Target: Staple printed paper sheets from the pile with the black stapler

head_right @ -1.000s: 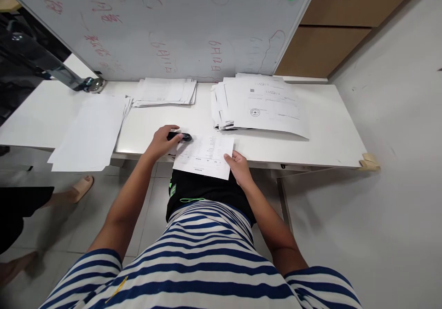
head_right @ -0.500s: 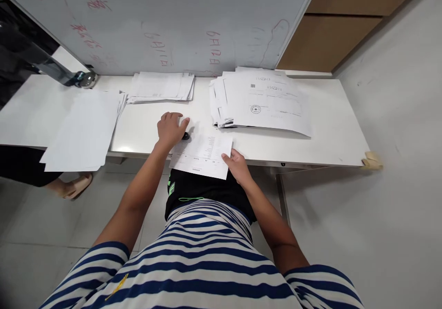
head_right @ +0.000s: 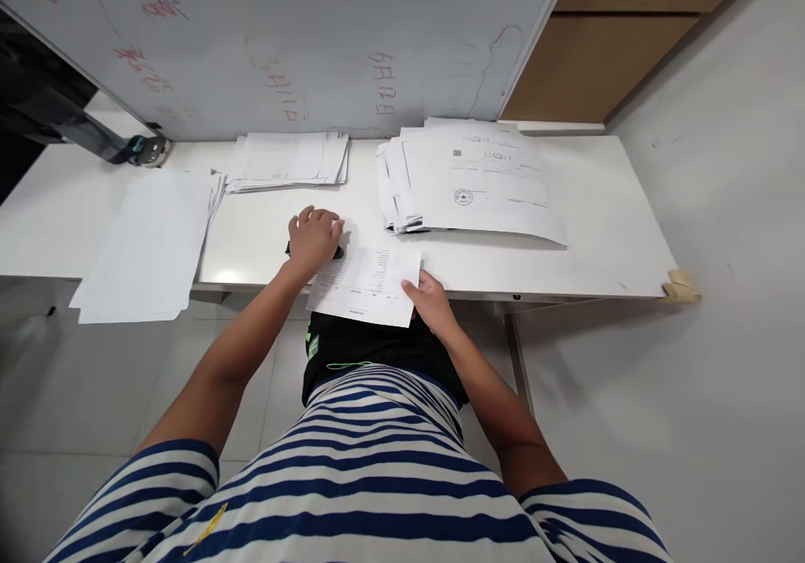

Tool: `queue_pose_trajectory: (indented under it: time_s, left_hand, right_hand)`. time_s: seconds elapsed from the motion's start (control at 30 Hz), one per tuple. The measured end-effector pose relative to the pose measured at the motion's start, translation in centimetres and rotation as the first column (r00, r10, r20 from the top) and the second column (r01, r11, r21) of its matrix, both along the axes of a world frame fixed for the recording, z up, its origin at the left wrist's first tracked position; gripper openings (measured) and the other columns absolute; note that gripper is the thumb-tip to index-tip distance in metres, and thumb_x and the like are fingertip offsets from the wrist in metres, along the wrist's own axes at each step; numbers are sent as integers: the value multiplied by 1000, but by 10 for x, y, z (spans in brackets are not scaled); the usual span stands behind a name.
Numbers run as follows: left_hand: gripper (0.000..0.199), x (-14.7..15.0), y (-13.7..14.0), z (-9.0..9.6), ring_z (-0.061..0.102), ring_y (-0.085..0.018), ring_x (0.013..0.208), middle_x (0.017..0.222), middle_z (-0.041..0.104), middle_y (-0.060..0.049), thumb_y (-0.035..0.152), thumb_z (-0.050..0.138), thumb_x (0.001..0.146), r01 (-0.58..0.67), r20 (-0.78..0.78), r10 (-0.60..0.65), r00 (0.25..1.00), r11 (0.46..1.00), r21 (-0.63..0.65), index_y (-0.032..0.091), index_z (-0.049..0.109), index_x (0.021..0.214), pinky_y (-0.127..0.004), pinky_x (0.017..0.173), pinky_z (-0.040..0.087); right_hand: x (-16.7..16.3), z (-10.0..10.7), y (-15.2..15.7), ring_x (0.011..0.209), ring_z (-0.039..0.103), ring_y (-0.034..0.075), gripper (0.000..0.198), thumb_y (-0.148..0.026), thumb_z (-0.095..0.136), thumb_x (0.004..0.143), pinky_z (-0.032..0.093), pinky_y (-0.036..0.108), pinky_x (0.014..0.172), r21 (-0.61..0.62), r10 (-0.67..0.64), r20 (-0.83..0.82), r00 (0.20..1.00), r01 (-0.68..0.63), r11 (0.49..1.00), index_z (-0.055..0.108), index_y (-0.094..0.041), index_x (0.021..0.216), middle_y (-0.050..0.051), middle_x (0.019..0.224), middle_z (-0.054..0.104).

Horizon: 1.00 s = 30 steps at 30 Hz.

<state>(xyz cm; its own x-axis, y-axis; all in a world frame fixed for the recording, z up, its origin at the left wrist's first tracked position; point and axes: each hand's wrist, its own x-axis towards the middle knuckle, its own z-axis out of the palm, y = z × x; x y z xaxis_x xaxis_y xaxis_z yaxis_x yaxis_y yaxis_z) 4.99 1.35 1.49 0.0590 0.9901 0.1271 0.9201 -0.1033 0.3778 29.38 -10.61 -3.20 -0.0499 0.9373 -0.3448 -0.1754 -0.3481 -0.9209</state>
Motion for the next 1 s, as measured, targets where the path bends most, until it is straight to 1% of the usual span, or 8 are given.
queue_pose_trajectory:
  time_s: [0.13,0.23,0.33,0.47,0.6,0.73,0.8,1.0]
  left_hand:
    - [30,-6,2,8,48,-39,134,127,67,-15,42,48,96,-53,72,55,996,998,-19,23,67,109,-59,109,38]
    - [29,-10,0,13,55,-34,126,123,70,-12,43,48,96,-58,185,53,981,998,22,23,67,107,-53,107,42]
    - [32,-13,-5,14,61,-27,117,120,71,-9,45,40,100,-87,311,54,949,992,93,25,64,107,-52,116,34]
    - [31,-14,-11,10,61,-27,117,113,72,-7,45,40,101,-135,260,94,961,980,144,26,64,101,-62,125,5]
    - [29,-13,-10,6,61,-30,115,111,73,-8,44,42,100,-117,228,88,970,986,119,26,65,97,-65,123,5]
    - [27,-11,-8,5,59,-32,119,111,73,-9,42,44,99,-121,183,99,978,986,113,26,66,98,-65,123,8]
    - [27,-10,-9,6,59,-32,119,111,73,-8,42,44,99,-116,175,96,980,987,109,26,65,98,-65,123,9]
    - [25,-10,-10,4,57,-31,121,113,72,-8,41,45,100,-108,187,84,979,986,125,26,65,100,-64,123,11]
  right_hand:
    - [-2,4,-2,94,75,27,51,-54,83,71,58,43,88,-5,-19,-68,998,19,1000,71,-23,110,6,107,79]
    - [-3,11,-6,96,75,26,49,-53,83,71,58,42,91,-30,-28,-103,994,26,999,72,-22,107,7,107,80]
    - [-1,19,-8,96,75,26,46,-53,83,72,57,42,94,-10,-20,-108,994,19,1000,74,-21,104,6,105,80]
    - [19,38,-7,90,76,26,44,-52,85,70,59,43,90,17,-23,-91,996,25,1000,76,-20,100,6,98,81]
    - [56,71,-15,86,77,26,40,-47,86,71,61,42,84,70,-109,-29,994,111,991,77,-22,100,5,95,81]
    - [81,94,-30,88,77,27,37,-46,86,72,63,43,80,183,-282,16,959,274,944,77,-25,101,6,97,81]
    - [84,92,-34,90,77,28,38,-46,85,73,63,44,82,209,-311,38,950,297,932,77,-25,103,6,98,81]
    - [77,66,-33,97,76,28,37,-46,86,73,60,47,91,161,-217,46,975,207,965,77,-24,102,5,100,80]
